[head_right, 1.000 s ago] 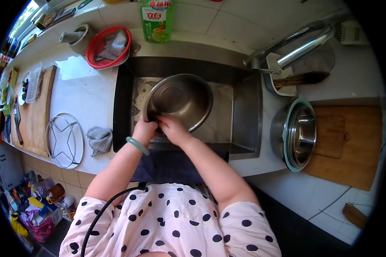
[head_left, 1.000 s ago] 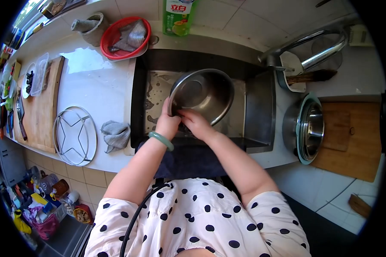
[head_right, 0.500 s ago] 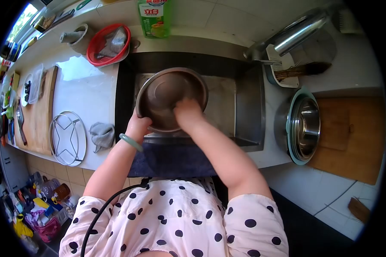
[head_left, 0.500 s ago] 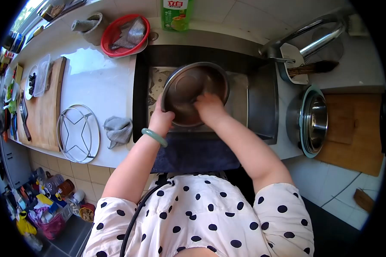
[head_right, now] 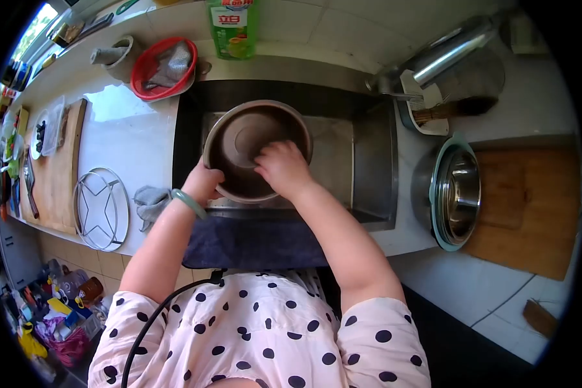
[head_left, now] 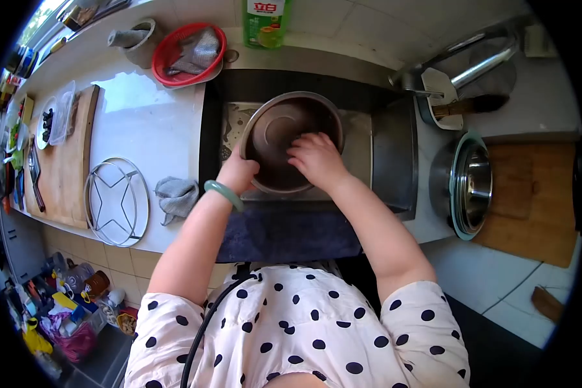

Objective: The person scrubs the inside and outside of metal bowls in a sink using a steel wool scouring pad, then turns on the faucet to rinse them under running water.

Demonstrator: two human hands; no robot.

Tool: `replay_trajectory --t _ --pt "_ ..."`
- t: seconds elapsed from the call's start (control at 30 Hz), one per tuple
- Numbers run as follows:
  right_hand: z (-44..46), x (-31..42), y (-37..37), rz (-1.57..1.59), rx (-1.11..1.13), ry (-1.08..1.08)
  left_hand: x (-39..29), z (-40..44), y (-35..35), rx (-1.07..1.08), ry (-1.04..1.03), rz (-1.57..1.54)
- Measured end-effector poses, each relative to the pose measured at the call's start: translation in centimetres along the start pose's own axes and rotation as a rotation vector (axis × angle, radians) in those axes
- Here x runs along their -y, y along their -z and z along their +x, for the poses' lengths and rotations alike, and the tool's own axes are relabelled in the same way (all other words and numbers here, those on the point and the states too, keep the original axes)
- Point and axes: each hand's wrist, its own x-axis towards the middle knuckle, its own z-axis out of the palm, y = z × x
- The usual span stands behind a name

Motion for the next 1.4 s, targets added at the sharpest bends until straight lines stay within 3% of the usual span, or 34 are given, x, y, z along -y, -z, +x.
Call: replay_trajectory --t 0.03,0.13,0.23,0.33,0.4,0.47,0.5,0.57,0.67,0.77,0.87,0.93,1.03,1.13,1.23,1.3,1.37,1.4 --pt "0.4 0.0 0.9 0.06 -0.148 0.033 -1.7 -0.7 0.7 0.039 0.017 0.024" --pt "0.3 -0.2 3.6 0.106 -0.684 -0.266 -3.8 -0.8 2.6 0.143 0.091 0.149" --pt "-1.2 -3.5 -0.2 0.968 -0.409 -0.71 -7.0 -2.0 2.7 0.236 0.091 0.18" --pt "-2.4 -4.3 -0.2 1.003 -0.21 -0.993 -8.8 -3.1 2.7 0.193 0.027 0.299" --pt "-3.1 -4.9 -1.8 1.055 -0.338 -1.059 -6.1 -1.1 2.8 0.095 -0.122 0.327" --pt "-3.1 -4.0 -2.5 1.272 -0.489 -1.1 -3.4 -1.2 1.0 0.028 -0.303 -0.035" --pt "-2.9 -3.4 -2.5 1.321 -0.492 -1.128 -2.5 -1.6 0.2 0.062 -0.267 -0.06" --pt "-2.5 -2.3 -2.2 1.417 -0.493 -1.182 -0.9 -3.0 -2.1 0.048 -0.006 -0.375" --pt "-3.2 -3.2 -3.0 1.204 -0.455 -1.135 0.8 -2.6 -2.5 0.035 0.113 -0.376" --pt "-1.5 -0.5 1.3 -0.025 -0.747 -0.43 0.6 -3.3 -3.1 -0.033 0.057 -0.321" --pt "-0.1 1.2 0.1 0.062 -0.444 -0.048 0.3 -3.8 -3.7 -0.011 0.108 -0.294" --pt "-0.5 2.3 -1.6 0.314 -0.109 -0.061 0.6 -3.3 -3.9 0.003 0.122 -0.305" --pt "-1.5 1.8 -2.3 0.394 0.172 -0.139 -0.2 -3.6 -3.6 0.021 0.105 -0.373" --pt "-1.9 -2.1 -0.9 -0.479 0.258 0.101 0.1 -3.4 -3.0 0.037 0.112 -0.288" --pt "0.6 -4.5 3.2 -0.666 0.067 0.291 -0.1 -3.3 -3.6 -0.042 -0.032 -0.165" --pt "0.3 -3.7 3.1 -0.669 0.175 0.134 1.2 -1.9 -4.2 -0.114 -0.258 -0.157" --pt "-0.1 -2.0 1.8 -0.577 0.303 -0.095 0.7 -1.7 -4.9 -0.138 -0.219 -0.182" --pt "-1.2 -1.3 -0.2 -0.38 0.22 -0.165 0.5 -1.6 -5.2 -0.151 -0.196 -0.192"
